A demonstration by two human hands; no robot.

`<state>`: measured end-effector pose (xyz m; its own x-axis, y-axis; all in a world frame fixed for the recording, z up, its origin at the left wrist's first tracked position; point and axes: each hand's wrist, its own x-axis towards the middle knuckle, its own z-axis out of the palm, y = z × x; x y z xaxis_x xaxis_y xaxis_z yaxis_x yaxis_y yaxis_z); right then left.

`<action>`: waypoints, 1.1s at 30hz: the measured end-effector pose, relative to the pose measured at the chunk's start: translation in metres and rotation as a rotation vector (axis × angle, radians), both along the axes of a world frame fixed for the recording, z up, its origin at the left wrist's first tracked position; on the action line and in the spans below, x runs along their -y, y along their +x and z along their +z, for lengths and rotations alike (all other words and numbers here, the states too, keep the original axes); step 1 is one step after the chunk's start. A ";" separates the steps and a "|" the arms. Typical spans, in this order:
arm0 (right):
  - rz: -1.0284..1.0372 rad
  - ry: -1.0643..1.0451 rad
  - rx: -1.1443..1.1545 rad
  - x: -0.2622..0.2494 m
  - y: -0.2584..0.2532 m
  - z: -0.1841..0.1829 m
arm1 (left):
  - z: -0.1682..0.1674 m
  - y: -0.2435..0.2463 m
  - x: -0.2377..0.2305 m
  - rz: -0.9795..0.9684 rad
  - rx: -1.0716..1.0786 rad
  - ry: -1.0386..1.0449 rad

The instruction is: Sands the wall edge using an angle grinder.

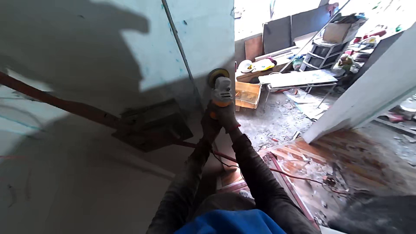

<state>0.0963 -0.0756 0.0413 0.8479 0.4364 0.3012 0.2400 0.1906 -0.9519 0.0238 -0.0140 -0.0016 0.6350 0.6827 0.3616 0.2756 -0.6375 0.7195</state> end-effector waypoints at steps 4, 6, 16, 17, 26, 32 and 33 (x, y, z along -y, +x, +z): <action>-0.009 0.011 -0.056 0.009 0.009 -0.004 | 0.003 0.007 0.011 0.012 -0.073 0.019; 0.009 0.038 -0.054 0.013 0.012 -0.002 | 0.007 0.009 0.016 0.038 -0.100 0.030; 0.066 -0.056 -0.022 0.022 0.017 -0.004 | -0.006 0.009 0.027 0.043 -0.066 0.001; 0.069 -0.061 -0.026 0.023 0.017 -0.005 | -0.005 0.008 0.028 0.048 -0.087 -0.013; 0.171 -0.103 0.014 0.011 -0.008 -0.015 | -0.050 -0.011 0.019 0.048 0.178 -0.049; 0.084 -0.017 -0.032 0.015 -0.004 -0.007 | -0.019 -0.009 0.018 0.023 0.031 -0.025; 0.050 0.061 -0.067 0.013 -0.001 -0.009 | -0.009 -0.007 0.016 0.016 -0.054 -0.001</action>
<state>0.0955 -0.0888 0.0320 0.8445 0.4615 0.2718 0.1648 0.2590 -0.9517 0.0169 -0.0300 -0.0108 0.6425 0.6932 0.3266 0.3242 -0.6321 0.7038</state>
